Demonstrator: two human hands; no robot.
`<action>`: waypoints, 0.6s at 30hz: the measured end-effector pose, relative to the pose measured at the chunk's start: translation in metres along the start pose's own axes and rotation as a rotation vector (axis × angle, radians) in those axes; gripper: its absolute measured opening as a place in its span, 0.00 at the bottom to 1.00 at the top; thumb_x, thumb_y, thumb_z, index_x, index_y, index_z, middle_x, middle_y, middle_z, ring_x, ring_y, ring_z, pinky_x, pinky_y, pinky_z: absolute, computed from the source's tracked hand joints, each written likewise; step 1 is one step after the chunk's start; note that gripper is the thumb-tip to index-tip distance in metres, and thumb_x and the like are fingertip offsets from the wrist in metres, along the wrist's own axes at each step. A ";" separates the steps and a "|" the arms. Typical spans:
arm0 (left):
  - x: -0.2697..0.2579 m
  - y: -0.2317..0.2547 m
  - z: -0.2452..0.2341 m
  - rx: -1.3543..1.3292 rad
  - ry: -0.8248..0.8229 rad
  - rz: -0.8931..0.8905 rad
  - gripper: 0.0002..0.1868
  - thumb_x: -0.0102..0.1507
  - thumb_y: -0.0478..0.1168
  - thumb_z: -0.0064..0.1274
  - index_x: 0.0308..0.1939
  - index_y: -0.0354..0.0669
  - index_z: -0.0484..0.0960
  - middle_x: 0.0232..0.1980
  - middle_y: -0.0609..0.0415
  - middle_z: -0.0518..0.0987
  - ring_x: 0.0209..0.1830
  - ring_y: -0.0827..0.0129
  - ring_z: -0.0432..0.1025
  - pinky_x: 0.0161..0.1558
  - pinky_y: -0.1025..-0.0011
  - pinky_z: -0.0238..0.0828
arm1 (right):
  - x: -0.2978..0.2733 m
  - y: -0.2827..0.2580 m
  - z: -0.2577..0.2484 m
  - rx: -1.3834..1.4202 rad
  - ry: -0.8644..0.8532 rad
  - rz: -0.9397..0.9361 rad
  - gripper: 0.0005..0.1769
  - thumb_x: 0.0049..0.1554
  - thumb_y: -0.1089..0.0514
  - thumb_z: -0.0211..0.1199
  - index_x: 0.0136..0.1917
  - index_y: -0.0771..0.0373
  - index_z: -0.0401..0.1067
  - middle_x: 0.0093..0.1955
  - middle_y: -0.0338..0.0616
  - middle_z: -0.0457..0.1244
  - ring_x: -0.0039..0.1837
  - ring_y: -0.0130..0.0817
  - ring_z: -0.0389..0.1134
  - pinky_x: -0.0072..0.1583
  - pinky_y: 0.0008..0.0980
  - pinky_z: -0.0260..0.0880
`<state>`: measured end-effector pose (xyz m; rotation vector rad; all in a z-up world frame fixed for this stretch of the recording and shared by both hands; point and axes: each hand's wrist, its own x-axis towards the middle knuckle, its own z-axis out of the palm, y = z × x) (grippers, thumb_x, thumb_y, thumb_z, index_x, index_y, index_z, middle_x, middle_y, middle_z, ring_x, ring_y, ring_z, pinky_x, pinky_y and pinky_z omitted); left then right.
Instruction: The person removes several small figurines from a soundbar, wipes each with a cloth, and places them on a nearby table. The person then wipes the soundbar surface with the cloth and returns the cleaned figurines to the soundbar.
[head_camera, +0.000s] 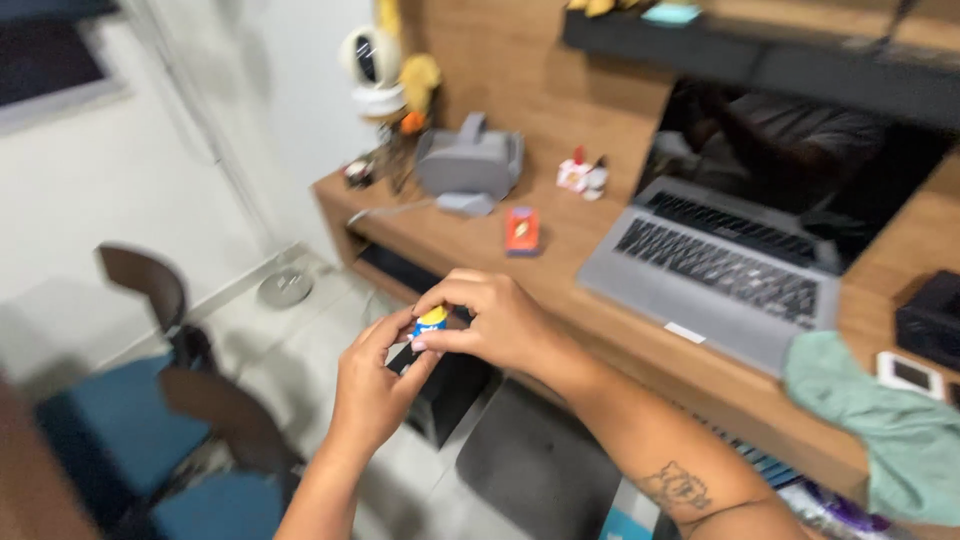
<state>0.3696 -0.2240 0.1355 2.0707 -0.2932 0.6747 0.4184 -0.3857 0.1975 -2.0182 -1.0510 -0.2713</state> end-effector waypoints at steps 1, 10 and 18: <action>-0.014 -0.006 -0.010 0.009 0.006 -0.019 0.20 0.52 0.40 0.59 0.48 0.47 0.76 0.41 0.60 0.80 0.38 0.71 0.74 0.43 0.74 0.68 | -0.004 -0.001 0.018 0.015 -0.016 -0.001 0.13 0.43 0.49 0.69 0.42 0.52 0.74 0.39 0.32 0.65 0.40 0.23 0.64 0.44 0.22 0.61; -0.140 -0.048 -0.103 0.129 0.181 -0.204 0.15 0.50 0.38 0.64 0.41 0.45 0.82 0.38 0.54 0.83 0.36 0.57 0.77 0.38 0.64 0.74 | -0.018 -0.019 0.160 0.542 -0.284 0.023 0.17 0.43 0.55 0.73 0.47 0.58 0.76 0.40 0.46 0.67 0.40 0.33 0.69 0.41 0.24 0.69; -0.254 -0.045 -0.162 0.171 0.366 -0.462 0.18 0.48 0.36 0.66 0.41 0.42 0.82 0.36 0.49 0.82 0.36 0.55 0.77 0.41 0.64 0.73 | -0.028 -0.066 0.279 0.717 -0.790 0.135 0.16 0.46 0.64 0.69 0.50 0.63 0.73 0.44 0.40 0.67 0.45 0.23 0.67 0.51 0.22 0.69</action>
